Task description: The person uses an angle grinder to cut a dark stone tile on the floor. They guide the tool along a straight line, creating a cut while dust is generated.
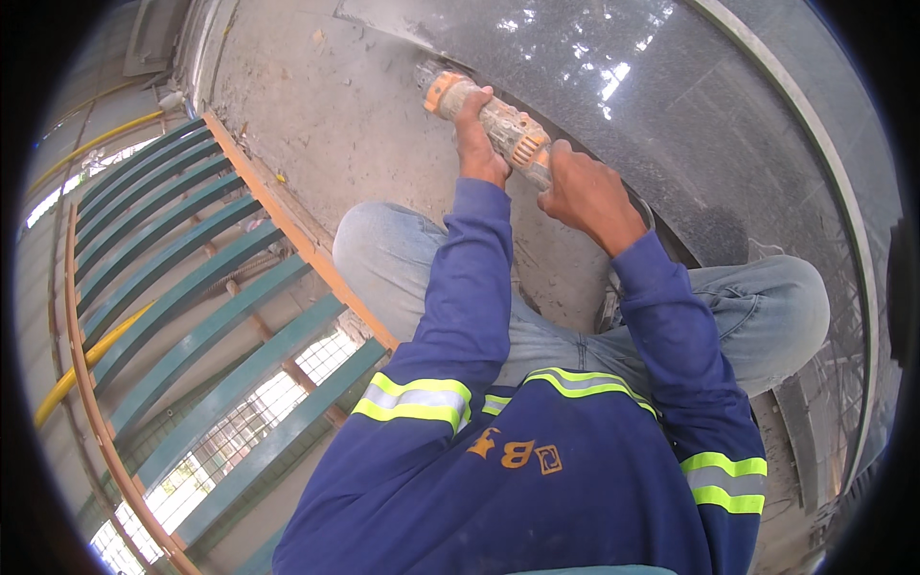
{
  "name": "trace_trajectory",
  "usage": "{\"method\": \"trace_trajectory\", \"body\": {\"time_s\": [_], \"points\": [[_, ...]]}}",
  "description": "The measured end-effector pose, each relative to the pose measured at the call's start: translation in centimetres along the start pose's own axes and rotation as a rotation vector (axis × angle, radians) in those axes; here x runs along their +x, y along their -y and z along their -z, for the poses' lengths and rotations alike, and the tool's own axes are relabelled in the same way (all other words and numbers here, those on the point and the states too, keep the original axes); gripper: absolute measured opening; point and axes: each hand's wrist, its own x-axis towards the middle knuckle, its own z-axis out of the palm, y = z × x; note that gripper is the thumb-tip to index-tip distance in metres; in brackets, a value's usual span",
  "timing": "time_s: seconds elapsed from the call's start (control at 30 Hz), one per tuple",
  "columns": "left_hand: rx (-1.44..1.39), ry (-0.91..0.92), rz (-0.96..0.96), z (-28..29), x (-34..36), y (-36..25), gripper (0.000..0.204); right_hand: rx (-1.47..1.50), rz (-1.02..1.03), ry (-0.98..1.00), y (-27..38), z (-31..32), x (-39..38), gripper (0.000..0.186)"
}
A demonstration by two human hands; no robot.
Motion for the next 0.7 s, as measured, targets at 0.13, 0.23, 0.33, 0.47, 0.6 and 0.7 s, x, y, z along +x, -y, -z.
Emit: {"method": "trace_trajectory", "body": {"time_s": [0.13,0.23,0.33,0.47,0.6,0.7], "points": [[-0.025,-0.02,0.004,-0.4,-0.2,-0.2,0.041,0.005,0.006,0.001,0.0,-0.2,0.3,0.035],[-0.013,-0.02,0.002,-0.3,0.2,-0.4,0.043,0.002,0.016,-0.006,-0.1,-0.6,0.9,0.035],[-0.015,-0.018,0.015,-0.1,0.6,-0.4,0.044,0.006,0.02,-0.014,-0.3,-0.9,1.3,0.034],[-0.019,-0.005,0.017,0.2,1.5,-0.6,0.045,0.022,0.032,-0.014,-0.3,-1.1,2.0,0.034],[-0.009,-0.045,-0.024,-0.2,1.2,-0.6,0.044,0.024,0.032,-0.008,-0.1,-0.9,2.1,0.035],[-0.018,-0.042,0.008,-0.4,0.7,-0.7,0.041,0.023,0.03,-0.007,0.0,-0.5,1.8,0.036]]}}
